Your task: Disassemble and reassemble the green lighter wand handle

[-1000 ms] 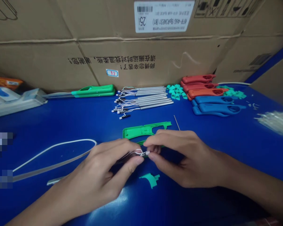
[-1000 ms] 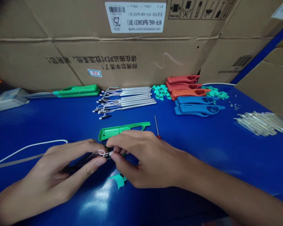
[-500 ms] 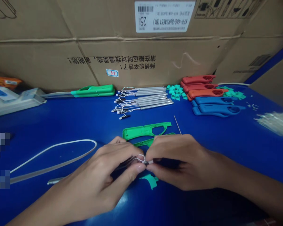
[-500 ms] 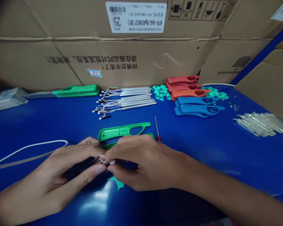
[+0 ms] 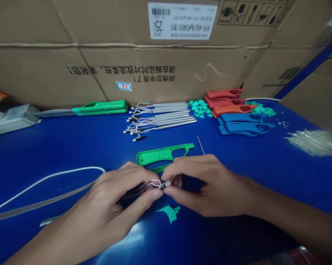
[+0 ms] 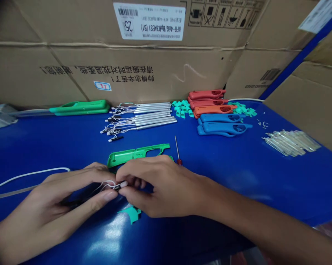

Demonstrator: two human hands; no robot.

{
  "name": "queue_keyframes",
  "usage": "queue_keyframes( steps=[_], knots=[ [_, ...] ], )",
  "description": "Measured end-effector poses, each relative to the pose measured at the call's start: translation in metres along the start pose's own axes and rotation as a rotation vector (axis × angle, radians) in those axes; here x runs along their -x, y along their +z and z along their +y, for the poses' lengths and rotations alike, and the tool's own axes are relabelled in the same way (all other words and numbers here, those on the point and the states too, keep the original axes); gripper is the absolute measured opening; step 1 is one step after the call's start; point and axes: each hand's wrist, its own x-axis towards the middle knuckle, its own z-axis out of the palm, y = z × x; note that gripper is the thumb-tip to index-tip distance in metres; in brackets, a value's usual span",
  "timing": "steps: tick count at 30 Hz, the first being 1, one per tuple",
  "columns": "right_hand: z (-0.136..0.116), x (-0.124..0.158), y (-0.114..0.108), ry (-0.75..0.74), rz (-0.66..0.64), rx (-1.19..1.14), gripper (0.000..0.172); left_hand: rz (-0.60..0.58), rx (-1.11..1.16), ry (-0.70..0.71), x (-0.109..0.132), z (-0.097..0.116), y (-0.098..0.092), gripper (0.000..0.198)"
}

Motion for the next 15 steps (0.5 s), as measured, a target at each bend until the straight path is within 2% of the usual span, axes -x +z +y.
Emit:
queue_keyframes(
  steps=[5,11,15],
  knots=[
    [0.0009,-0.0029,-0.0019,0.031,-0.029,-0.087,0.009,0.036,-0.023,0.042,-0.001,-0.0002,0.0001,0.015],
    [0.0067,-0.0032,-0.0047,0.026,0.043,-0.102,0.002,0.091,-0.026,0.07,0.0012,-0.0006,-0.0009,0.016],
    [0.0082,-0.001,-0.0016,-0.01,0.067,-0.163,0.009,0.105,0.0,0.061,-0.0006,0.0001,0.0008,0.012]
  ],
)
